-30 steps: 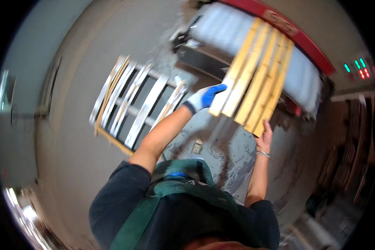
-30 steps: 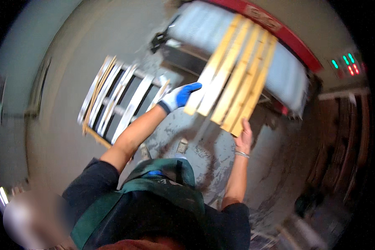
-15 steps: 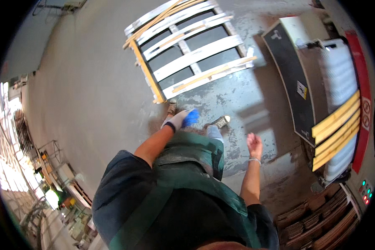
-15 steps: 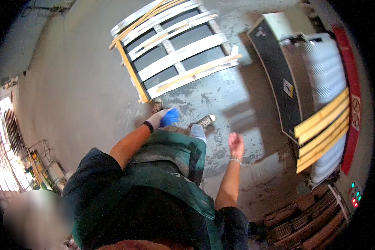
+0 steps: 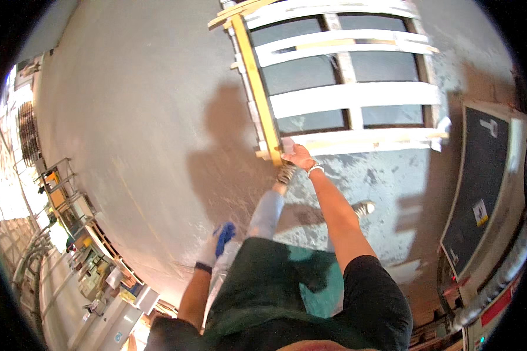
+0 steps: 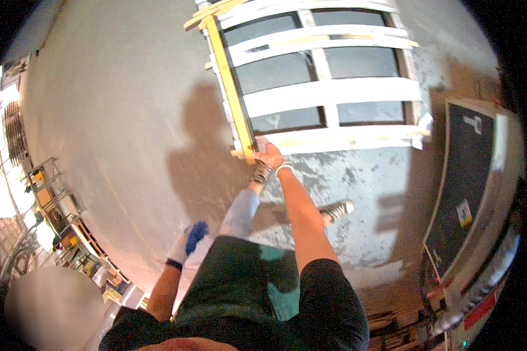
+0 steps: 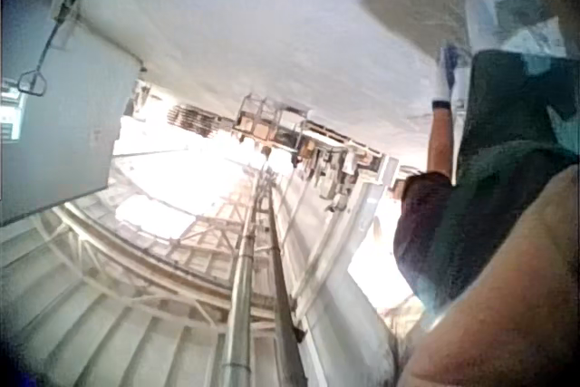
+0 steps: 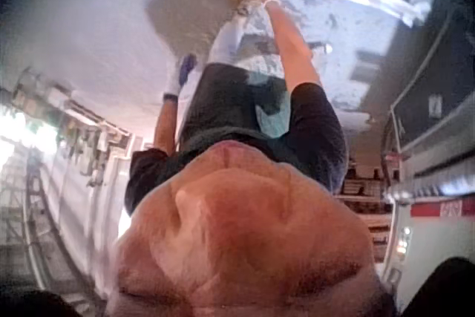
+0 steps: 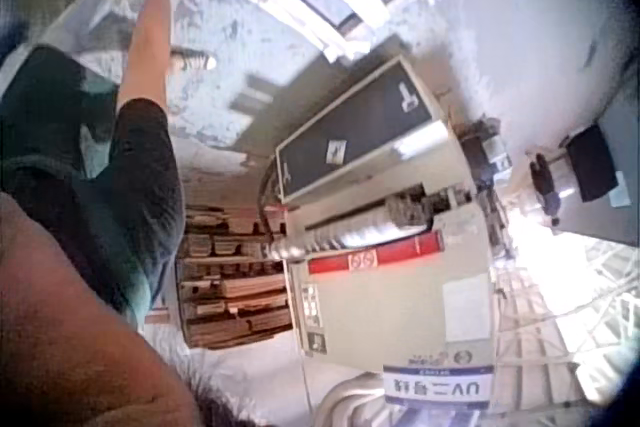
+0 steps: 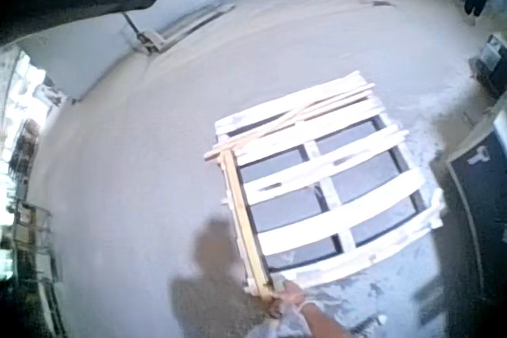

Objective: The person repeatedly picks up small wooden planks from a pallet and feeds them into a red industrial machine. After processing the planks, the person walks to a pallet jack, inserts the forks under a pallet, and pulls the pallet across the factory floor.

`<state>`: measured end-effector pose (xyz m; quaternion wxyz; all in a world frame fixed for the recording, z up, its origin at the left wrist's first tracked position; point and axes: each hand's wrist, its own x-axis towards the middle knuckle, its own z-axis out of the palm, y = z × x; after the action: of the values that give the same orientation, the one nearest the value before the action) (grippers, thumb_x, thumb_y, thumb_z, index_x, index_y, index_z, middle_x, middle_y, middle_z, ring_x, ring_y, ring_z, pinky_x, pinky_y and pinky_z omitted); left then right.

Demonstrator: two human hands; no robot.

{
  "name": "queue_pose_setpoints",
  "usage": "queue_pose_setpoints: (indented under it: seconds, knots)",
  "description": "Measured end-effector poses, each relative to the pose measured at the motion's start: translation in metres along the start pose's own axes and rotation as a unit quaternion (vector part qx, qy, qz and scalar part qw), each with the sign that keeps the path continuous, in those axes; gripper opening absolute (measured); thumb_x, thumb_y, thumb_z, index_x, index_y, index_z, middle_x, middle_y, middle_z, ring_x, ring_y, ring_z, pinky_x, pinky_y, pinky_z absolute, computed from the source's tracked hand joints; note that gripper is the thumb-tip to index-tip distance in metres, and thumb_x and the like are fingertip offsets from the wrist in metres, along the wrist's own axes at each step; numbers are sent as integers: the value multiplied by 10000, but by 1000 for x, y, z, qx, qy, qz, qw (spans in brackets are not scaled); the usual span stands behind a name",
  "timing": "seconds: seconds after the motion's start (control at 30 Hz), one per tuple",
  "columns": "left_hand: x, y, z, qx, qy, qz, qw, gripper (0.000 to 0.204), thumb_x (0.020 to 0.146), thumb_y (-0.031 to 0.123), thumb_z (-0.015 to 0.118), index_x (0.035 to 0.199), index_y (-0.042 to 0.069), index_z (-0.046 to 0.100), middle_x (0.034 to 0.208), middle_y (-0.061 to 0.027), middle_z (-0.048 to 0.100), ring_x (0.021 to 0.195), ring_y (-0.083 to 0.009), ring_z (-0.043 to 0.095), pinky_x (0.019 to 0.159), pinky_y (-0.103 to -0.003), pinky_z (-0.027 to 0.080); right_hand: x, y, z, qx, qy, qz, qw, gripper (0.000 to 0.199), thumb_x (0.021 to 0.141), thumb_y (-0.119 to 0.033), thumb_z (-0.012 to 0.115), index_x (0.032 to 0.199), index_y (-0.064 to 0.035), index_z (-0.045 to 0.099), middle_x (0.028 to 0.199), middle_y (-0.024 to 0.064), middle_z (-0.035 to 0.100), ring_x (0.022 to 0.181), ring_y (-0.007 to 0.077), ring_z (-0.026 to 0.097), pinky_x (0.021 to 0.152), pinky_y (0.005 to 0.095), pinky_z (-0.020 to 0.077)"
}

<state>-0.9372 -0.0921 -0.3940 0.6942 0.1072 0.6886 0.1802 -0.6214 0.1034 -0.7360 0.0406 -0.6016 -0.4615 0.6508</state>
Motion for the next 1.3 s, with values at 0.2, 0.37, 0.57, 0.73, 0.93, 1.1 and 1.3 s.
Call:
queue_pose_setpoints:
  seconds: [0.2, 0.37, 0.57, 0.73, 0.93, 1.1, 1.3]
  knots:
    - [-35, -78, -23, -108, 113, -147, 977, 417, 1060, 277, 465, 1347, -18, 528, 1278, -156, 619, 1125, -230, 627, 989, -359, 512, 77, -84, 40, 29, 58, -33, 997, 817, 695, -363, 862, 1256, 96, 483, 1187, 248, 650, 1120, 403, 622, 971, 422, 493]
    - [-26, -73, -44, -89, 75, -162, 980, 476, 1051, 343, 470, 1369, -9, 516, 1278, -149, 631, 1116, -241, 632, 969, -359, 487, 90, -71, 26, 277, -38, -25, 960, 728, 653, -226, 916, 1200, 99, 562, 1069, 170, 696, 957, 240, 672, 835, 367, 549]
    - [-10, -35, -23, 49, 57, 17, 997, 462, 1040, 339, 506, 1312, -32, 557, 1241, -142, 644, 1106, -240, 637, 973, -367, 501, -54, -183, -41, 274, 47, 9, 960, 480, 743, -268, 869, 1048, 54, 686, 900, 77, 701, 748, 141, 630, 666, 299, 522]
    - [34, 77, 68, -163, -35, -16, 986, 415, 1040, 308, 513, 1276, -28, 572, 1154, -143, 671, 1057, -220, 654, 933, -362, 525, -203, -204, -102, 214, 82, 6, 973, 471, 726, -319, 871, 996, 31, 708, 863, 49, 697, 741, 118, 616, 642, 305, 520]
    - [1, 124, 274, -200, -269, -106, 936, 403, 1038, 337, 503, 1291, 31, 568, 1162, -118, 680, 989, -234, 662, 931, -387, 516, -461, -195, -165, 215, 119, 55, 968, 650, 732, -347, 856, 1154, 93, 630, 992, 132, 687, 896, 188, 630, 793, 327, 506]
    - [39, 21, 352, -361, -339, -423, 759, 252, 1004, 231, 589, 856, 62, 705, 842, -50, 678, 799, -166, 610, 892, -299, 471, -644, -157, -179, 170, 273, 54, 945, 796, 704, -424, 855, 1219, 121, 586, 1180, 239, 643, 1068, 280, 624, 929, 378, 485]
    - [-241, 117, 531, 143, -532, -47, 833, 312, 965, 136, 624, 1245, 8, 576, 1151, -52, 646, 1050, -131, 611, 846, -289, 505, -762, -84, -177, 188, 460, -20, 867, 812, 667, -429, 884, 1230, 75, 586, 1105, 209, 655, 1039, 292, 634, 918, 388, 495]
